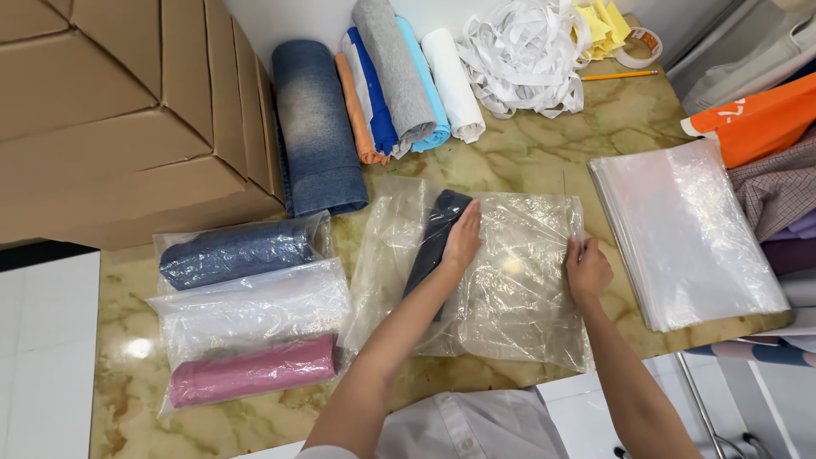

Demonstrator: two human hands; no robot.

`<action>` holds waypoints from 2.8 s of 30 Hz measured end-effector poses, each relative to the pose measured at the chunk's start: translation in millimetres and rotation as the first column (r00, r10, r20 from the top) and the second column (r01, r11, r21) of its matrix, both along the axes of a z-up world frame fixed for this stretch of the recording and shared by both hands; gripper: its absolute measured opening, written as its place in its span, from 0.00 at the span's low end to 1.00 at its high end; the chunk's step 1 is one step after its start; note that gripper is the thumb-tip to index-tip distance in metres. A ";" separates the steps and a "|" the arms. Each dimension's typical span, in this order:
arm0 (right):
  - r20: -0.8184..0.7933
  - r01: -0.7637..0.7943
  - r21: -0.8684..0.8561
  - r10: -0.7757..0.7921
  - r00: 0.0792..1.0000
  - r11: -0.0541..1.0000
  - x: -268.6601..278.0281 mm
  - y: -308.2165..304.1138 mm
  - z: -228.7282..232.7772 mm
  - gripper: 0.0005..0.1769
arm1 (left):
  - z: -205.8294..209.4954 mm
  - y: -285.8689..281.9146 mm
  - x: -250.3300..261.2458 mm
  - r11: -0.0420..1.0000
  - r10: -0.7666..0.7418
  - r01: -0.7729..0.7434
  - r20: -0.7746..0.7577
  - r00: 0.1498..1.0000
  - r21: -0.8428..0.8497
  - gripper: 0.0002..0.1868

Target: The person places rolled clothes into clear plastic bags, seals them, and then places the packaged items into a cardboard box. The person handles blue, pink, and black rolled clothes, plastic bags, and a cardboard box.

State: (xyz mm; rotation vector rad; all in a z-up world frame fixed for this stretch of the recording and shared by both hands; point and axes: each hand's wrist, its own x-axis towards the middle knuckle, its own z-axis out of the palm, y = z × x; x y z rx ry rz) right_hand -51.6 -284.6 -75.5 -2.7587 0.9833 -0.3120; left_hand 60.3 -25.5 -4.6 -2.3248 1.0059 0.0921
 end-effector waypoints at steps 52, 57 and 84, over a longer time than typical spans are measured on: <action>0.013 -0.024 -0.010 0.024 1.000 1.000 -0.7 -23.8 -25.3 0.21 | -0.5 127.7 -51.1 0.797 0.344 -0.364 -0.133 0.929 -0.481 0.34; 0.027 -0.012 -0.006 0.012 1.000 1.000 2.3 -32.6 -35.1 0.22 | -11.0 115.6 -36.3 0.838 0.242 -0.286 -0.152 0.958 -0.465 0.40; 0.121 -0.029 0.388 -0.020 0.992 0.921 -170.0 35.7 38.0 0.14 | -64.4 133.8 -137.2 0.489 0.043 -0.239 -0.251 0.967 -0.839 0.28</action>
